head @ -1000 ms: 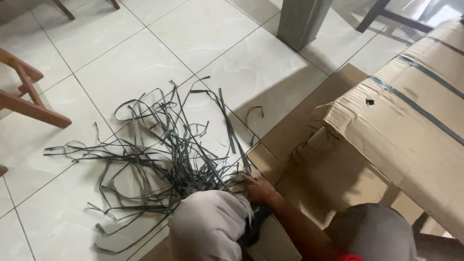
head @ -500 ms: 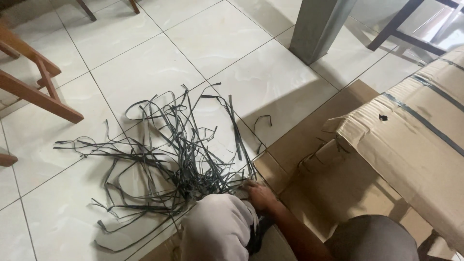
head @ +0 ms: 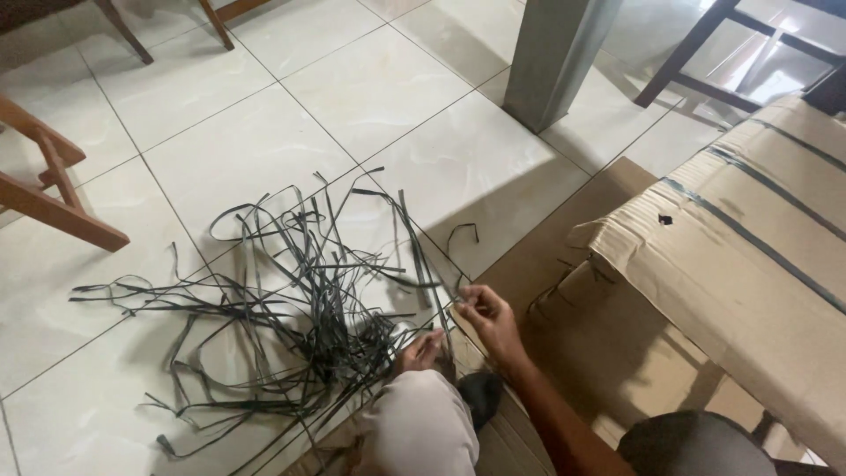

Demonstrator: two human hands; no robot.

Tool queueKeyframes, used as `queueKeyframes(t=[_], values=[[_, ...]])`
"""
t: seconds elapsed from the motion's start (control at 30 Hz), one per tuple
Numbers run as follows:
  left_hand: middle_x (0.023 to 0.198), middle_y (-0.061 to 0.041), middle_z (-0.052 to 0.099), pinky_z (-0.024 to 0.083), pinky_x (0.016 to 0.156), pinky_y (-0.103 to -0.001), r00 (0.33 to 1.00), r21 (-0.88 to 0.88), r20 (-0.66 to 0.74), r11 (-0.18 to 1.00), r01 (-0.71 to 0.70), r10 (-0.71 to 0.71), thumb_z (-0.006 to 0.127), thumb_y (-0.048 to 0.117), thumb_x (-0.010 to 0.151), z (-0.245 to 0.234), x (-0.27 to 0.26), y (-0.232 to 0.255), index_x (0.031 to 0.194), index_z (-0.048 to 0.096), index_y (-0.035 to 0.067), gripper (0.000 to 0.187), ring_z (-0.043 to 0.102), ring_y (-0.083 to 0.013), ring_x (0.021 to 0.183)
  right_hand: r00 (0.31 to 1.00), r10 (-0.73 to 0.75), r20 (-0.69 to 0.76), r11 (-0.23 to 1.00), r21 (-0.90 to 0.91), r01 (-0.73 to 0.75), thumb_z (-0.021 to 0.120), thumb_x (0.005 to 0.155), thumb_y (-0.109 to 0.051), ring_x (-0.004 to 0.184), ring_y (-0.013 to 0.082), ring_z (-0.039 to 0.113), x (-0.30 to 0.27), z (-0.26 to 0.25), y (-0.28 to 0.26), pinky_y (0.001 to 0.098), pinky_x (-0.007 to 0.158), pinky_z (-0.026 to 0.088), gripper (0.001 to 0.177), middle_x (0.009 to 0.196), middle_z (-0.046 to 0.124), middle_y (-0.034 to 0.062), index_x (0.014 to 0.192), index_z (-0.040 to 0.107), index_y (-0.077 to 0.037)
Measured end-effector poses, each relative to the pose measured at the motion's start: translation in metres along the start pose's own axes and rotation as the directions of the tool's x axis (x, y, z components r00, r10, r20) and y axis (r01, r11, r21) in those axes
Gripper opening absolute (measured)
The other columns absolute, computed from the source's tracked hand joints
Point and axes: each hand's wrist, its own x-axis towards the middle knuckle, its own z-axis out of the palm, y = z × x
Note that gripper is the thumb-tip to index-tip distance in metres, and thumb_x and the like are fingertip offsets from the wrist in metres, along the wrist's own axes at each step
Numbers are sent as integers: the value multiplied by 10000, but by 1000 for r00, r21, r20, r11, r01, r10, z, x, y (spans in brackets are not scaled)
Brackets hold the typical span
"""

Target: Wrapping a wooden chair with cardboard and securing it with plastic straps

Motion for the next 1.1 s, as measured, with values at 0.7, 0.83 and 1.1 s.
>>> queueKeyframes(t=[0.7, 0.83, 1.1], values=[[688, 28, 411, 420, 542, -278, 978, -264, -8, 943, -202, 207, 358, 315, 1120, -26, 6, 221, 1031, 617, 81, 360, 410, -112, 594, 851, 467, -242, 364, -824, -434, 620, 926, -484, 1032, 336, 718, -67, -112, 147, 463, 836, 563, 414, 1168, 755, 65, 1247, 631, -223], [669, 76, 371, 297, 423, -233, 965, -207, -20, 943, -259, 261, 320, 366, 1120, -19, 10, 232, 1046, 650, 126, 415, 329, -73, 518, 915, 357, -187, 476, -806, -350, 737, 857, -328, 1062, 308, 707, -75, -119, 122, 441, 878, 553, 466, 1214, 740, -3, 1289, 584, -244], [663, 70, 310, 237, 467, -243, 946, -222, 60, 929, -297, 317, 289, 425, 1115, 13, 9, 288, 1086, 651, 91, 494, 258, -56, 539, 927, 138, -350, 659, -666, -350, 499, 944, -213, 1089, 298, 696, -92, -142, 102, 434, 912, 540, 317, 1204, 742, 22, 1229, 638, -235]])
